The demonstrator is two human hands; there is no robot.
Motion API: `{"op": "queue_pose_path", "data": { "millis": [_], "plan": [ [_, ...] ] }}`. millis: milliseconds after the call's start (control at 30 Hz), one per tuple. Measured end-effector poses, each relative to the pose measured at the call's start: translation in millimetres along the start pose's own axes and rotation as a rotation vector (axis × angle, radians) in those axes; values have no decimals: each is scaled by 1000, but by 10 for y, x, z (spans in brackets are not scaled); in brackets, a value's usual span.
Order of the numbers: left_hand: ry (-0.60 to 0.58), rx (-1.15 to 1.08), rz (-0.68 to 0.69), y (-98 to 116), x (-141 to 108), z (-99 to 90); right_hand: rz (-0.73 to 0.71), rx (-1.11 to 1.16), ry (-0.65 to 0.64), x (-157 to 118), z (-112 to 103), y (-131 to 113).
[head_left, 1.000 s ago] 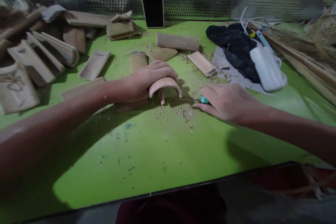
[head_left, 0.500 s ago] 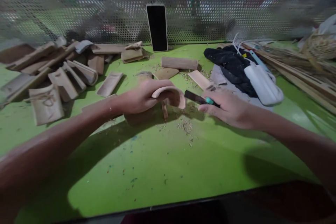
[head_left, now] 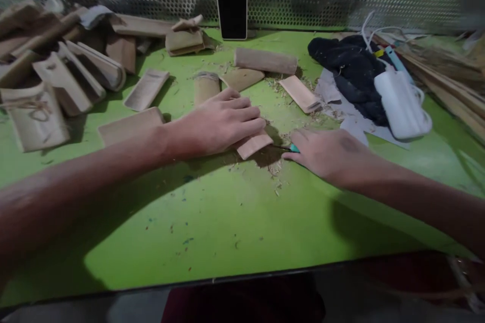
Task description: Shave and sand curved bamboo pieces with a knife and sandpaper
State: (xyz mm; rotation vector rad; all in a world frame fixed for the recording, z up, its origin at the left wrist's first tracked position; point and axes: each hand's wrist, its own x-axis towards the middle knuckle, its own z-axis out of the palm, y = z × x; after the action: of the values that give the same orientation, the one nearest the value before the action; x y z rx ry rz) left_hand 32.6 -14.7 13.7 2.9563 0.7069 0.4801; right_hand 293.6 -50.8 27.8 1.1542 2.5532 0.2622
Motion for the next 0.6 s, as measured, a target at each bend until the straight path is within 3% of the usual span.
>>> {"op": "queue_pose_path", "data": {
  "millis": [200,300,467,600],
  "plan": [
    [-3,3,-33,8,2,23,-13,-36,120,-75,49,-21],
    [-19,-42,-49,14,-5,6,9,-69,94,-43,22,-48],
    [-32,-116,-37,-22,-61,-17,5,-97,-85,55,-49,-80],
    [-38,-107,-26,-86,-114,-7,-61,-133,-37,60,-77,-73]
  ]
}}
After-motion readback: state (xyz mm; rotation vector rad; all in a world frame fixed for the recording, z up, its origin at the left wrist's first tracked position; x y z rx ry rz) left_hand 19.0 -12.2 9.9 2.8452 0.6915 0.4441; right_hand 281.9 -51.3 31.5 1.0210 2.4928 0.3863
